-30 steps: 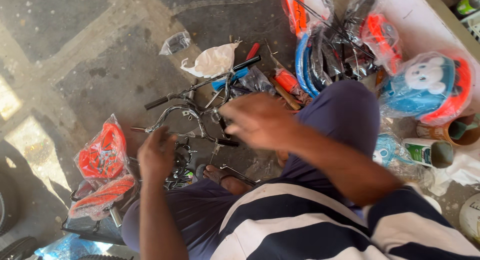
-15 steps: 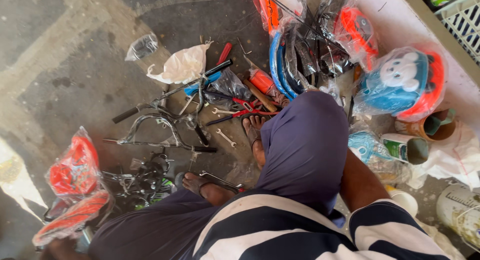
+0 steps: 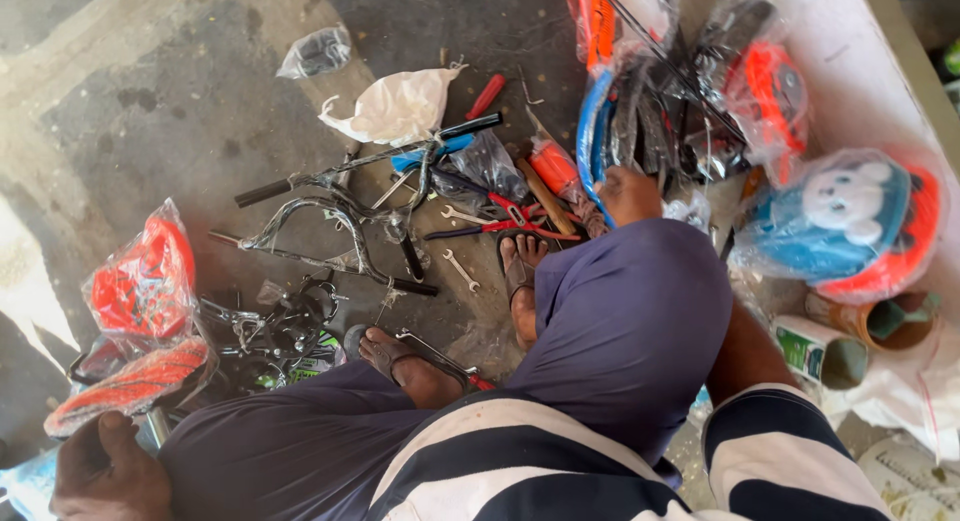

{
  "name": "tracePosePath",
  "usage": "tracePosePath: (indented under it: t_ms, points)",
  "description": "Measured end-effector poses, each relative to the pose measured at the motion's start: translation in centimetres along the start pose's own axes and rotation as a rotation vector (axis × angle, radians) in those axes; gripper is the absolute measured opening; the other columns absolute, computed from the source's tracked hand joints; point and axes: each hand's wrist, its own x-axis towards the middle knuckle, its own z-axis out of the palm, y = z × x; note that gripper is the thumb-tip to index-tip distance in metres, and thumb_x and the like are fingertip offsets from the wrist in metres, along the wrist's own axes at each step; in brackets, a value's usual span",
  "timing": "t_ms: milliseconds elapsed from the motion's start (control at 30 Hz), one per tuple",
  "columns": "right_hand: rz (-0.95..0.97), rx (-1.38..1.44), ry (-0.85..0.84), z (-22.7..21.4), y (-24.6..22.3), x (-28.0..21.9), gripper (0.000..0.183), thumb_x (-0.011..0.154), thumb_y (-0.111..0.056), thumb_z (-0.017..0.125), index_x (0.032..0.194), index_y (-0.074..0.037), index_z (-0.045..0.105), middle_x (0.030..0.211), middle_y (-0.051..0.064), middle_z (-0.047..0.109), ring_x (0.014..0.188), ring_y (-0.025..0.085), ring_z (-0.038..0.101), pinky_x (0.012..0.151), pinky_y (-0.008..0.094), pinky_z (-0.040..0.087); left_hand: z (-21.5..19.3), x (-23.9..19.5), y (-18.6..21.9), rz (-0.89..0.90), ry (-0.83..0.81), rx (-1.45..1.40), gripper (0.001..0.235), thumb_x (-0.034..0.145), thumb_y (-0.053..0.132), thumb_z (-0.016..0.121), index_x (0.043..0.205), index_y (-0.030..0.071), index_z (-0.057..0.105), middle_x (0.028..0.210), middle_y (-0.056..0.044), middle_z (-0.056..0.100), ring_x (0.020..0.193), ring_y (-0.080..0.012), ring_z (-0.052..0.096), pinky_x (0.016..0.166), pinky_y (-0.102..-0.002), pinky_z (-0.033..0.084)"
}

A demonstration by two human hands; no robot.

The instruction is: The person sits on the floor and assembles bicycle components, including a handlebar and a blue plastic fender. They use a wrench to tighten bolts on the handlebar stem and manipulate plastic packaging to remove parts.

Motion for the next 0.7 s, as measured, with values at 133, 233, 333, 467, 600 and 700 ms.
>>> tracePosePath:
  t_ms: [133,233,333,467,600,700]
  points:
    - [0.018,-0.418,-0.226,3.0,-0.9,-0.9,0.039,0.092,-0.019,0.077,0.119,0.005,0.063,0.097,0.027,0.072,0.086,0.041,0.070,0.077,0.049,0.054,-0.3,0.1,0.0,0.031,0.007,0.177,0.038,0.109,0.028,0.063,0.113,-0.008,0.074,0.094,-0.019,0.075,0.091,-0.0275,0.075,0.087,-0.037,0.059]
    - [0.131,-0.317,-0.312,3.2,-0.6,-0.9,0.041,0.095,-0.017,0.071,0.129,0.005,0.061,0.101,0.026,0.072,0.088,0.037,0.072,0.079,0.047,0.055,-0.2,0.3,0.9,0.012,0.008,0.130,0.043,0.112,0.033,0.063,0.116,-0.008,0.075,0.095,-0.019,0.075,0.092,-0.0277,0.076,0.087,-0.037,0.059]
    - [0.279,0.064,-0.292,1.0,0.3,-1.2,0.032,0.091,-0.018,0.068,0.119,-0.003,0.070,0.106,0.017,0.075,0.091,0.026,0.073,0.082,0.041,0.056,-0.3,0.2,1.5,-0.028,0.002,0.087,0.044,0.111,0.034,0.064,0.115,-0.009,0.075,0.093,-0.020,0.074,0.091,-0.0284,0.075,0.088,-0.038,0.059]
    - [0.311,0.480,-0.021,-3.8,-0.5,-0.2,0.034,0.095,-0.030,0.078,0.112,-0.002,0.071,0.102,0.005,0.073,0.091,0.014,0.065,0.082,0.032,0.052,-0.1,0.0,-0.4,0.099,0.022,0.129,0.037,0.110,0.029,0.061,0.115,-0.005,0.073,0.100,-0.019,0.075,0.096,-0.0286,0.075,0.090,-0.037,0.058]
    - [0.339,0.762,-0.068,-11.8,-2.4,0.7,0.024,0.098,-0.033,0.074,0.102,-0.011,0.066,0.087,-0.003,0.065,0.075,0.008,0.057,0.067,0.027,0.049,0.4,0.2,-2.8,0.124,0.035,0.186,0.032,0.108,0.027,0.062,0.112,-0.003,0.073,0.102,-0.018,0.075,0.093,-0.0301,0.074,0.086,-0.037,0.056]
    - [0.145,0.450,-0.022,-17.0,-8.5,2.7,0.024,0.106,-0.026,0.076,0.108,-0.004,0.068,0.090,-0.001,0.055,0.078,0.008,0.046,0.067,0.027,0.040,0.4,0.5,-1.4,0.177,0.045,0.121,0.026,0.109,0.022,0.063,0.112,-0.002,0.072,0.107,-0.017,0.076,0.097,-0.0284,0.075,0.092,-0.036,0.058]
